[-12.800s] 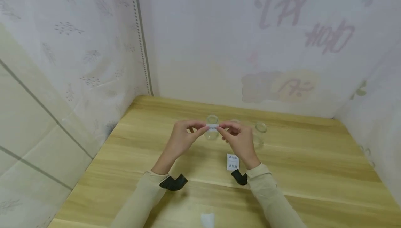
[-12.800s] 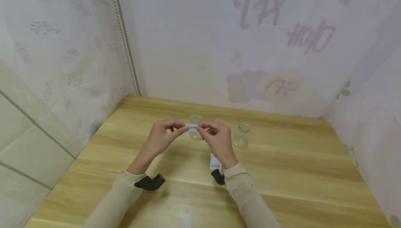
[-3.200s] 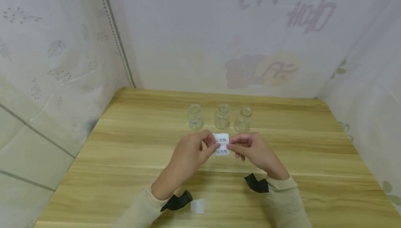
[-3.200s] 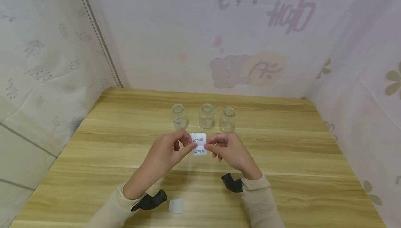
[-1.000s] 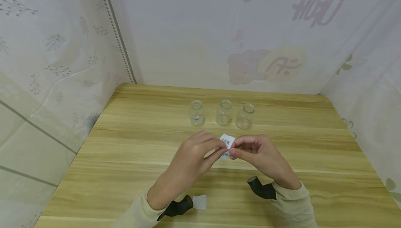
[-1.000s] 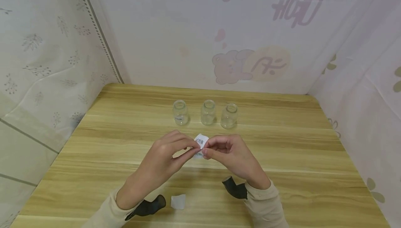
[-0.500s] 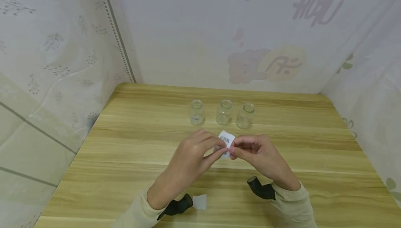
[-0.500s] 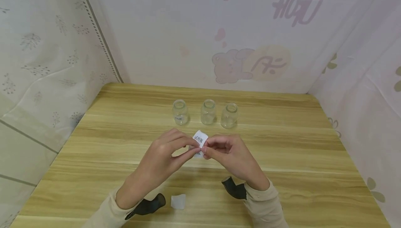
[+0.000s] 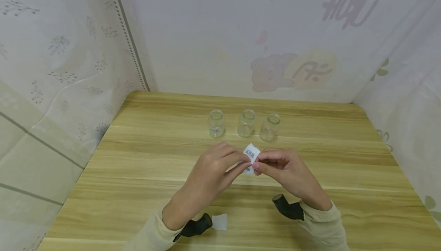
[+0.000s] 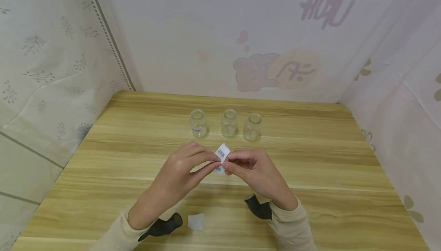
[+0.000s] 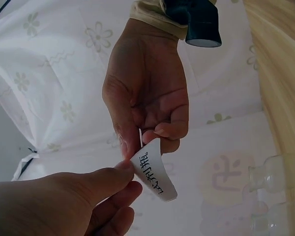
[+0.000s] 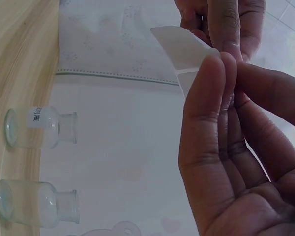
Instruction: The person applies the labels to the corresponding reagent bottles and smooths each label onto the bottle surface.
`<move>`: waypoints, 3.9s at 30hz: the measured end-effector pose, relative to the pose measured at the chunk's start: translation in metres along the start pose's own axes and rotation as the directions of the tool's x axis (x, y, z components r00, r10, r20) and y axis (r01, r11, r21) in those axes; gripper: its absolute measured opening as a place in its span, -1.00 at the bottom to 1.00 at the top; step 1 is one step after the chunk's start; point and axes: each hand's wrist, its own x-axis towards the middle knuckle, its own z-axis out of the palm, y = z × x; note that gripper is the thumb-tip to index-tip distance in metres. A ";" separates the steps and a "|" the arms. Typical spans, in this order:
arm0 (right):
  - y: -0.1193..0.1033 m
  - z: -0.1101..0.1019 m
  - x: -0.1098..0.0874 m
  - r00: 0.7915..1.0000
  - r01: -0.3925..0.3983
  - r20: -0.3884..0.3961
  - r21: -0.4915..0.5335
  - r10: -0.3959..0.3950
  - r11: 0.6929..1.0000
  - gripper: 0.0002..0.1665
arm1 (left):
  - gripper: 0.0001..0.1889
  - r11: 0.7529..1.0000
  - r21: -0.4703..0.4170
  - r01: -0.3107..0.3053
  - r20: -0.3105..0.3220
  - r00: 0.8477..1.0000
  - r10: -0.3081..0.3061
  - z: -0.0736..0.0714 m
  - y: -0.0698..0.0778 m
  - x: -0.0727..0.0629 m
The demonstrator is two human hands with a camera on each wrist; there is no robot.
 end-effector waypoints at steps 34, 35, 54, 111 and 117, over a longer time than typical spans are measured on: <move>0.001 0.006 0.005 0.993 -0.101 -0.061 0.023 0.102 0.995 -0.81 | -0.96 0.991 0.036 0.129 -0.099 0.987 -0.124 -0.009 -0.007 -0.001; 0.002 0.007 0.005 0.992 -0.108 -0.058 0.025 0.109 0.994 -0.81 | -0.96 0.990 0.039 0.136 -0.099 0.986 -0.132 -0.010 -0.008 -0.001; 0.067 0.016 0.010 0.973 -0.224 0.062 0.059 0.221 0.973 -0.81 | -0.95 0.974 0.099 0.206 -0.151 0.970 -0.190 -0.022 -0.015 0.002; 0.006 0.022 0.004 0.899 0.108 -0.426 0.000 -0.097 0.994 -0.90 | -0.91 0.829 -0.308 0.467 0.085 0.881 -0.465 -0.011 -0.012 0.002; 0.007 0.023 0.004 0.880 0.137 -0.456 -0.026 -0.134 0.990 -0.92 | -0.92 0.836 -0.312 0.452 0.073 0.889 -0.453 -0.010 -0.011 0.002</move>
